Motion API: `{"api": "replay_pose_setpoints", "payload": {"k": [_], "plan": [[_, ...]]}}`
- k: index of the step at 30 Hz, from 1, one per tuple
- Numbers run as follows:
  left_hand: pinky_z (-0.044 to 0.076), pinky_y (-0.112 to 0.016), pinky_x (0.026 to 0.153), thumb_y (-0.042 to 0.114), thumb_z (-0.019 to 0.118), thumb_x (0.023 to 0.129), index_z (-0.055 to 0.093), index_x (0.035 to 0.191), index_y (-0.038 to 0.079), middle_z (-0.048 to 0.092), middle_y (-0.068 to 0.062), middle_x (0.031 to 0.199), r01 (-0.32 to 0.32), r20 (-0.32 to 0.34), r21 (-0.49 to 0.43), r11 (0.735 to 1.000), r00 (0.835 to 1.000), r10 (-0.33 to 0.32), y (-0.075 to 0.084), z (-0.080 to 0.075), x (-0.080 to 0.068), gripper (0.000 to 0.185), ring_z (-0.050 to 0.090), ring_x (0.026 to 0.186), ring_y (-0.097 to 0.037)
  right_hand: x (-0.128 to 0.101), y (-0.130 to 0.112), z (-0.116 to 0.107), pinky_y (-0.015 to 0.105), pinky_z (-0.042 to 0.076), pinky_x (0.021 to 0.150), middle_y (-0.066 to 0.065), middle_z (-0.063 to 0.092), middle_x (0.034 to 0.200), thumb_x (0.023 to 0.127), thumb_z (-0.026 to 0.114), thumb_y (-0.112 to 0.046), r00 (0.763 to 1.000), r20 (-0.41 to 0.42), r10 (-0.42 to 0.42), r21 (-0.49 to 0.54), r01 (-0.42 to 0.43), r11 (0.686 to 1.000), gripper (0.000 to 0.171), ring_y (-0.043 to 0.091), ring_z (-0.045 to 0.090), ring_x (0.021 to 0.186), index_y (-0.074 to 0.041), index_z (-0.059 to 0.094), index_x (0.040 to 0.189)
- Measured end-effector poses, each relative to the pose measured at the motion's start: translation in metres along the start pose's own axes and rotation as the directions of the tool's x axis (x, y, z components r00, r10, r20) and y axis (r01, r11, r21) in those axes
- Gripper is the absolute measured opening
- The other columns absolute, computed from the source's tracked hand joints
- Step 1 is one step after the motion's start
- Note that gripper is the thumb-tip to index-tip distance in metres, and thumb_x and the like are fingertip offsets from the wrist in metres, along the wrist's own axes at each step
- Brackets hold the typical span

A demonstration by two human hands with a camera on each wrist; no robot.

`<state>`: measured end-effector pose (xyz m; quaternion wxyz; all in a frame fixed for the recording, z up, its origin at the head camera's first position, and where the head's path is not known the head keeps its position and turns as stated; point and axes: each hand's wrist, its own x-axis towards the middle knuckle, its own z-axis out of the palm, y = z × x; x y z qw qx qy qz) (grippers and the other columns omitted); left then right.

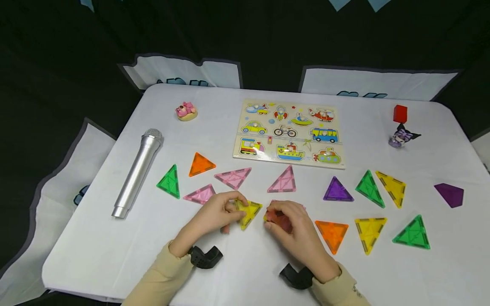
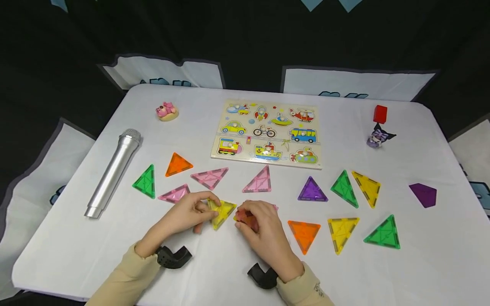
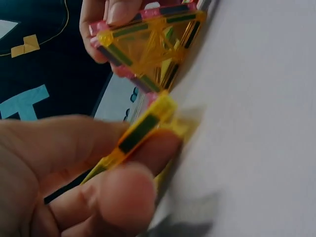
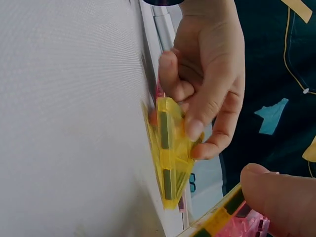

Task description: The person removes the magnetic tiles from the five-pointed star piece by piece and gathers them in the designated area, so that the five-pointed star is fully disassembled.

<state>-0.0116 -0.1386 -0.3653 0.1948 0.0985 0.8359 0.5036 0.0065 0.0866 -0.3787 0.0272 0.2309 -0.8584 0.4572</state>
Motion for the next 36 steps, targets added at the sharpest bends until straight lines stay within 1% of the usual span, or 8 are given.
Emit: {"api": "replay_pose_setpoints", "payload": {"k": [3,9,12,17,21,29,32,36], "plan": [[0.034,-0.025,0.037,0.011,0.065,0.083,0.058,0.098,0.011,0.049,-0.007,0.046,0.004,0.048,0.033,0.999,0.999,-0.006,-0.004,-0.002,0.001,0.016,0.048,0.033,-0.022,0.001,-0.001,-0.001,0.04,0.036,0.091,-0.005,0.059,0.107,0.076,0.074,-0.018,1.0,0.008,0.013,-0.009,-0.013,1.0,0.033,0.015,0.047,0.106,-0.014,0.061,0.106],[0.039,-0.027,0.037,0.014,0.065,0.084,0.058,0.099,0.012,0.057,-0.001,0.052,0.02,0.063,0.108,0.994,0.998,-0.027,-0.003,0.0,0.001,0.017,0.049,0.034,-0.017,0.001,-0.001,-0.004,0.041,0.038,0.09,-0.003,0.056,0.116,0.078,0.072,-0.016,0.998,0.053,0.028,-0.046,-0.025,0.999,0.038,0.017,0.045,0.109,-0.016,0.059,0.113],[0.037,-0.025,0.039,0.017,0.064,0.085,0.056,0.099,0.01,0.059,-0.001,0.057,-0.051,0.071,0.06,0.997,0.996,0.046,0.0,0.008,0.005,0.018,0.05,0.036,-0.018,0.0,-0.001,-0.006,0.042,0.039,0.09,-0.001,0.054,0.119,0.078,0.071,-0.015,0.997,0.077,0.023,-0.063,-0.018,0.998,0.04,0.018,0.044,0.111,-0.016,0.058,0.116],[0.038,-0.023,0.047,0.022,0.063,0.086,0.053,0.101,0.012,0.064,-0.002,0.072,-0.176,0.076,-0.031,0.984,0.981,0.178,0.006,0.023,0.01,0.021,0.054,0.04,-0.018,0.0,0.0,-0.008,0.042,0.039,0.09,0.001,0.052,0.122,0.08,0.07,-0.017,0.994,0.109,0.025,-0.085,-0.016,0.996,0.04,0.019,0.045,0.113,-0.016,0.058,0.118],[0.041,-0.024,0.053,0.02,0.064,0.085,0.054,0.102,0.012,0.065,-0.002,0.078,-0.194,0.047,-0.022,0.981,0.98,0.195,0.006,0.029,0.01,0.021,0.053,0.04,-0.017,-0.002,0.001,-0.01,0.042,0.042,0.088,0.002,0.05,0.125,0.08,0.07,-0.019,0.988,0.145,0.047,-0.106,-0.032,0.994,0.043,0.019,0.048,0.112,-0.017,0.056,0.121],[0.042,-0.023,0.05,0.019,0.064,0.085,0.06,0.097,0.013,0.067,-0.001,0.081,-0.26,0.014,-0.02,0.965,0.965,0.26,0.005,0.029,0.014,0.014,0.055,0.043,-0.015,-0.002,0.007,-0.025,0.048,0.041,0.086,0.011,0.047,0.127,0.078,0.072,-0.018,0.986,0.164,0.016,-0.118,0.004,0.993,0.047,0.029,0.045,0.113,-0.013,0.055,0.122],[0.043,-0.023,0.05,0.016,0.064,0.086,0.06,0.094,0.011,0.068,-0.002,0.08,-0.293,0.002,-0.048,0.955,0.956,0.293,0.003,0.03,0.014,0.01,0.058,0.047,-0.014,-0.001,0.012,-0.035,0.047,0.043,0.081,0.01,0.051,0.119,0.079,0.071,-0.023,0.979,0.188,0.074,-0.202,-0.035,0.979,0.05,0.027,0.049,0.102,-0.013,0.053,0.124],[0.043,-0.022,0.05,0.012,0.063,0.085,0.06,0.091,0.01,0.068,-0.003,0.079,-0.325,-0.018,-0.063,0.944,0.946,0.325,0.0,0.032,0.013,0.007,0.06,0.052,-0.014,0.001,0.018,-0.043,0.04,0.046,0.071,0.006,0.056,0.109,0.08,0.069,-0.031,0.949,0.278,0.151,-0.276,-0.071,0.958,0.053,0.019,0.053,0.087,-0.012,0.05,0.126]]}}
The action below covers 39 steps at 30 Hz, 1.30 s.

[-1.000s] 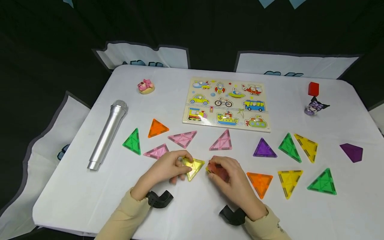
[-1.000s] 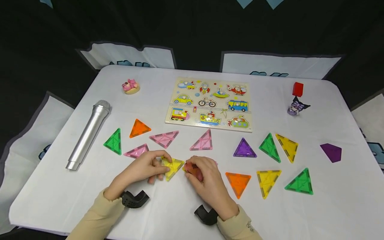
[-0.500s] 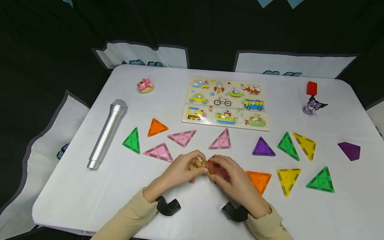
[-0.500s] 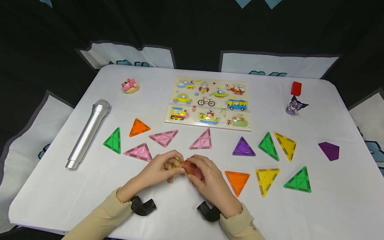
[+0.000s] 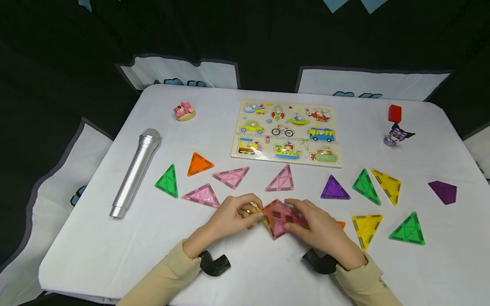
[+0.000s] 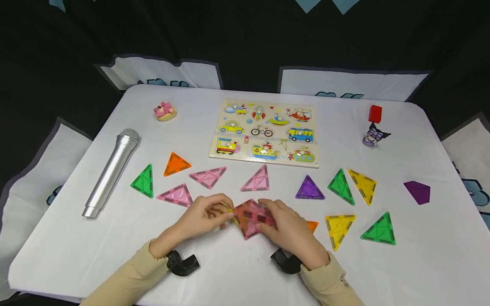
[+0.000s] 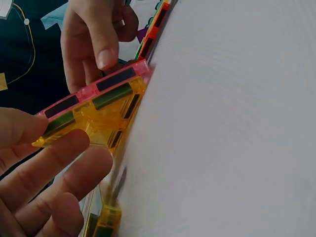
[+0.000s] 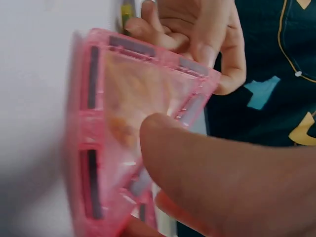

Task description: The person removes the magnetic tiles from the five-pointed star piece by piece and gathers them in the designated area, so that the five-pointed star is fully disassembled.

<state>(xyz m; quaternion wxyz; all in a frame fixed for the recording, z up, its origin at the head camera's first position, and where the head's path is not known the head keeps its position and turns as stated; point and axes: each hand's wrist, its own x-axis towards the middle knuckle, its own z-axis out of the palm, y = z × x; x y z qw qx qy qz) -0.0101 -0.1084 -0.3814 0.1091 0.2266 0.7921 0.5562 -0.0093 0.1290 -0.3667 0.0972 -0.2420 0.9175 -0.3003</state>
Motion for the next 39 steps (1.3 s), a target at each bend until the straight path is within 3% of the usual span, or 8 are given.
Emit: {"api": "replay_pose_setpoints", "payload": {"k": [3,9,14,19,24,31,36,39], "plan": [[0.043,-0.022,0.051,0.009,0.061,0.085,0.059,0.091,0.009,0.068,-0.004,0.078,-0.002,0.008,-0.005,1.0,1.0,0.002,-0.001,0.001,-0.001,0.007,0.061,0.053,-0.014,0.002,0.003,0.002,0.035,0.045,0.066,0.005,0.057,0.103,0.081,0.068,-0.03,0.999,0.04,0.015,0.017,-0.015,1.0,0.053,0.016,0.053,0.081,-0.012,0.049,0.127],[0.037,-0.02,0.049,0.001,0.054,0.084,0.052,0.093,0.008,0.066,-0.005,0.072,0.05,0.052,-0.007,0.999,0.997,-0.05,0.002,0.002,-0.001,0.013,0.059,0.05,-0.015,0.003,0.003,0.008,0.028,0.038,0.058,0.0,0.053,0.089,0.08,0.069,-0.026,0.997,0.041,0.062,0.074,-0.065,0.995,0.051,0.012,0.045,0.07,-0.012,0.05,0.125],[0.034,-0.019,0.049,-0.007,0.052,0.077,0.052,0.089,0.006,0.063,-0.006,0.061,0.079,-0.024,0.007,0.997,0.997,-0.078,0.003,0.006,-0.001,0.018,0.057,0.048,-0.017,0.002,0.001,0.01,0.027,0.037,0.058,-0.002,0.05,0.085,0.081,0.068,-0.027,0.996,0.048,0.071,0.1,-0.075,0.992,0.053,0.012,0.043,0.069,-0.009,0.048,0.126],[0.029,-0.018,0.047,-0.006,0.052,0.074,0.052,0.085,0.007,0.063,-0.005,0.057,0.081,-0.069,0.02,0.997,0.994,-0.079,0.002,0.008,-0.001,0.016,0.046,0.042,-0.006,0.003,0.001,0.01,0.024,0.033,0.053,-0.003,0.048,0.083,0.079,0.07,-0.03,0.995,0.06,0.082,0.148,-0.09,0.985,0.057,0.01,0.039,0.062,-0.005,0.047,0.125],[0.026,-0.018,0.044,-0.003,0.051,0.074,0.053,0.083,0.011,0.062,0.001,0.055,0.046,-0.032,0.001,0.999,0.998,-0.046,0.002,0.005,-0.004,0.017,0.043,0.04,-0.003,0.004,0.002,0.01,0.023,0.033,0.051,-0.005,0.051,0.085,0.081,0.066,-0.037,0.996,0.073,0.051,0.213,-0.065,0.975,0.058,0.009,0.039,0.059,-0.008,0.047,0.127],[0.023,-0.018,0.045,-0.003,0.05,0.074,0.052,0.083,0.013,0.059,0.001,0.051,0.001,0.032,0.019,1.0,1.0,-0.002,0.0,0.001,-0.006,0.019,0.031,0.041,0.001,0.003,0.0,0.014,0.028,0.04,0.065,0.0,0.05,0.104,0.079,0.066,-0.043,0.995,0.094,-0.017,0.162,0.002,0.987,0.059,0.013,0.043,0.082,-0.017,0.048,0.129],[0.024,-0.018,0.046,-0.005,0.05,0.073,0.053,0.082,0.012,0.055,-0.001,0.047,-0.006,0.065,0.013,1.0,0.998,0.005,-0.001,0.0,-0.006,0.019,0.031,0.041,0.001,0.004,-0.001,0.015,0.029,0.04,0.066,-0.002,0.05,0.091,0.074,0.072,-0.039,0.997,0.073,-0.004,0.182,-0.009,0.983,0.048,0.013,0.044,0.078,-0.017,0.051,0.111],[0.024,-0.017,0.046,-0.006,0.05,0.073,0.053,0.083,0.011,0.056,-0.003,0.048,0.011,0.076,0.007,1.0,0.997,-0.012,0.001,0.0,-0.006,0.02,0.035,0.041,0.0,0.005,0.0,0.015,0.025,0.036,0.056,-0.003,0.047,0.075,0.072,0.074,-0.036,0.998,0.069,-0.003,0.196,-0.01,0.98,0.047,0.011,0.043,0.066,-0.018,0.048,0.107]]}}
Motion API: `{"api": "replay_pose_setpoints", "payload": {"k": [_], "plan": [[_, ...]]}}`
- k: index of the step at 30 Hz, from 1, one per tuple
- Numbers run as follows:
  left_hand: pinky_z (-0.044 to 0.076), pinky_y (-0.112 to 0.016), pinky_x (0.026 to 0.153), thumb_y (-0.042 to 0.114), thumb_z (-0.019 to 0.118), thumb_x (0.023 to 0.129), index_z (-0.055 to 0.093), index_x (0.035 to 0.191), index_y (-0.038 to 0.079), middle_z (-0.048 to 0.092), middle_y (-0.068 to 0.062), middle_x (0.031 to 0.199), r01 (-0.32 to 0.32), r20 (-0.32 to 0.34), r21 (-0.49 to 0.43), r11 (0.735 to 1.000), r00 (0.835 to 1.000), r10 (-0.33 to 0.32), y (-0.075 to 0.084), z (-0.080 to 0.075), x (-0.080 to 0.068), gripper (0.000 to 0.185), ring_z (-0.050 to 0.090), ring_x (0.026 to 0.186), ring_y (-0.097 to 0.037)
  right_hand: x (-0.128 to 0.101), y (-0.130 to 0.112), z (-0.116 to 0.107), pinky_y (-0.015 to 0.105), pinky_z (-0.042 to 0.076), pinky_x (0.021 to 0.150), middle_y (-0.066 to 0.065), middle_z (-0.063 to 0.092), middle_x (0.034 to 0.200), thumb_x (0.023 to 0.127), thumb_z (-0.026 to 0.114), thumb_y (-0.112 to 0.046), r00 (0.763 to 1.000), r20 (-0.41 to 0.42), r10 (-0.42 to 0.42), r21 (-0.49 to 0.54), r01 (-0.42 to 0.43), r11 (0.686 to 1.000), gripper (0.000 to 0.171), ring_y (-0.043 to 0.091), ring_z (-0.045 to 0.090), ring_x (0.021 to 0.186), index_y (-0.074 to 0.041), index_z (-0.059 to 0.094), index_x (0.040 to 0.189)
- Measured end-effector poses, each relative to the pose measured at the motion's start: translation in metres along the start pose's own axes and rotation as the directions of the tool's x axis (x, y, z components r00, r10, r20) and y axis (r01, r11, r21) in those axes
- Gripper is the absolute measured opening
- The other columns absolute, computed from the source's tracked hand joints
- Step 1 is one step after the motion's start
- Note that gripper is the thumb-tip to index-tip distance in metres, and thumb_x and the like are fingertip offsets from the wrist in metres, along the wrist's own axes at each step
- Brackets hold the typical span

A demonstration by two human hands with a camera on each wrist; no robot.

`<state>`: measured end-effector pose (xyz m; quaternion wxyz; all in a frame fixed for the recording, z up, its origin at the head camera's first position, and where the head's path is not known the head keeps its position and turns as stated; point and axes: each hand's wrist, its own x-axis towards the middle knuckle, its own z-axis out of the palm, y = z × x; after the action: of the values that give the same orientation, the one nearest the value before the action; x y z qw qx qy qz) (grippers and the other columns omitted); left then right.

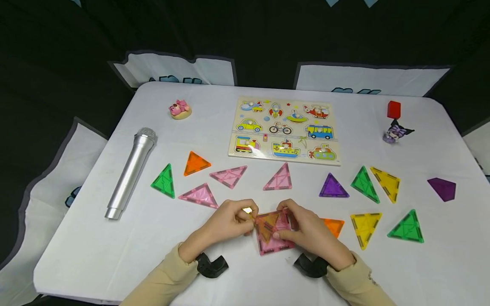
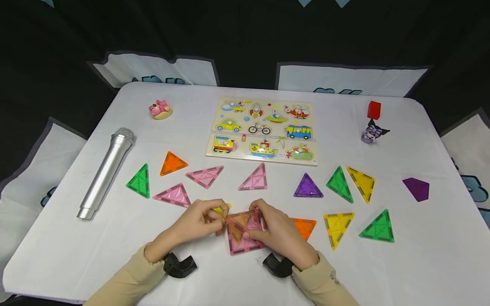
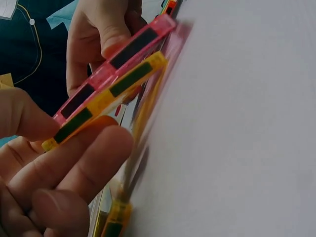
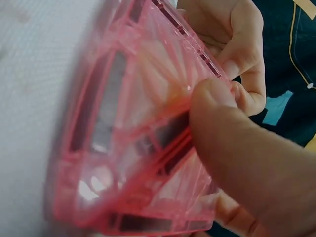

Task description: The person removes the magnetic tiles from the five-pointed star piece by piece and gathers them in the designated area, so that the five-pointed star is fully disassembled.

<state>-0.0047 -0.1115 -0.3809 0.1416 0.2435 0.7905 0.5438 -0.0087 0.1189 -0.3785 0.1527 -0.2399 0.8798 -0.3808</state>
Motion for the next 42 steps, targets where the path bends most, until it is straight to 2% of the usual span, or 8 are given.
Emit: {"api": "replay_pose_setpoints", "payload": {"k": [11,16,19,26,31,35,39,42], "plan": [[0.028,-0.017,0.049,-0.012,0.05,0.072,0.053,0.078,0.001,0.054,-0.015,0.049,0.061,0.034,-0.006,0.998,0.998,-0.061,0.038,-0.009,0.0,0.014,0.041,0.044,-0.001,-0.003,0.006,-0.01,0.022,0.036,0.046,-0.006,0.044,0.062,0.08,0.068,-0.022,0.993,-0.027,-0.116,0.203,0.119,0.972,0.029,0.007,0.042,0.05,-0.017,0.048,0.101],[0.034,-0.018,0.051,-0.011,0.051,0.072,0.053,0.079,0.003,0.054,-0.013,0.047,0.062,0.059,-0.013,0.998,0.996,-0.061,0.024,-0.008,-0.001,0.016,0.049,0.044,-0.008,-0.004,0.009,-0.015,0.031,0.044,0.041,0.007,0.051,0.061,0.087,0.06,-0.011,1.0,0.016,-0.008,0.448,-0.001,0.894,0.026,0.02,0.049,0.039,-0.009,0.043,0.107],[0.037,-0.02,0.055,-0.009,0.052,0.074,0.054,0.08,0.005,0.054,-0.009,0.047,0.077,0.091,-0.018,0.997,0.993,-0.075,0.011,-0.007,-0.001,0.016,0.05,0.044,-0.01,-0.004,0.01,-0.017,0.033,0.045,0.041,0.011,0.051,0.063,0.089,0.057,-0.009,0.999,0.042,0.015,0.509,-0.034,0.86,0.026,0.026,0.05,0.04,-0.006,0.04,0.109],[0.038,-0.02,0.047,-0.007,0.053,0.078,0.054,0.086,0.009,0.059,-0.001,0.055,0.155,0.28,-0.04,0.987,0.95,-0.138,0.004,-0.005,-0.002,0.018,0.052,0.042,-0.014,-0.007,0.013,-0.03,0.033,0.042,0.037,0.012,0.051,0.066,0.09,0.056,-0.008,0.999,-0.001,0.038,0.571,-0.031,0.821,0.025,0.02,0.045,0.038,-0.002,0.04,0.107],[0.043,-0.023,0.044,0.002,0.06,0.083,0.054,0.086,0.012,0.061,0.003,0.058,0.147,0.345,0.047,0.988,0.926,-0.154,0.007,0.0,-0.003,0.013,0.051,0.039,-0.014,-0.009,0.013,-0.039,0.03,0.041,0.037,0.01,0.053,0.071,0.09,0.055,-0.009,0.994,-0.057,0.098,0.611,-0.042,0.791,0.028,0.018,0.043,0.038,0.001,0.038,0.109],[0.044,-0.023,0.047,0.014,0.063,0.085,0.053,0.094,0.012,0.06,0.001,0.059,0.15,0.286,0.034,0.988,0.946,-0.154,0.01,0.003,-0.002,0.014,0.051,0.039,-0.015,-0.008,0.012,-0.038,0.028,0.041,0.038,0.009,0.054,0.072,0.09,0.055,-0.01,0.992,-0.047,0.116,0.636,-0.06,0.769,0.029,0.017,0.043,0.039,0.001,0.037,0.11],[0.043,-0.024,0.048,0.012,0.063,0.086,0.045,0.103,0.008,0.062,-0.006,0.087,0.088,0.122,-0.159,0.983,0.99,-0.068,0.011,0.005,0.0,0.025,0.056,0.047,-0.022,-0.007,0.009,-0.031,0.028,0.041,0.037,0.007,0.055,0.069,0.09,0.056,-0.007,0.995,-0.032,0.09,0.667,-0.046,0.744,0.029,0.016,0.044,0.038,0.001,0.036,0.109],[0.041,-0.024,0.044,0.001,0.059,0.086,0.041,0.104,0.003,0.058,-0.014,0.094,-0.022,0.056,-0.324,0.946,0.998,0.042,0.01,0.009,0.002,0.026,0.056,0.047,-0.028,-0.006,0.006,-0.024,0.028,0.041,0.038,0.007,0.054,0.064,0.089,0.056,-0.006,0.998,-0.024,0.057,0.684,-0.025,0.729,0.03,0.017,0.045,0.038,0.001,0.035,0.109]]}}
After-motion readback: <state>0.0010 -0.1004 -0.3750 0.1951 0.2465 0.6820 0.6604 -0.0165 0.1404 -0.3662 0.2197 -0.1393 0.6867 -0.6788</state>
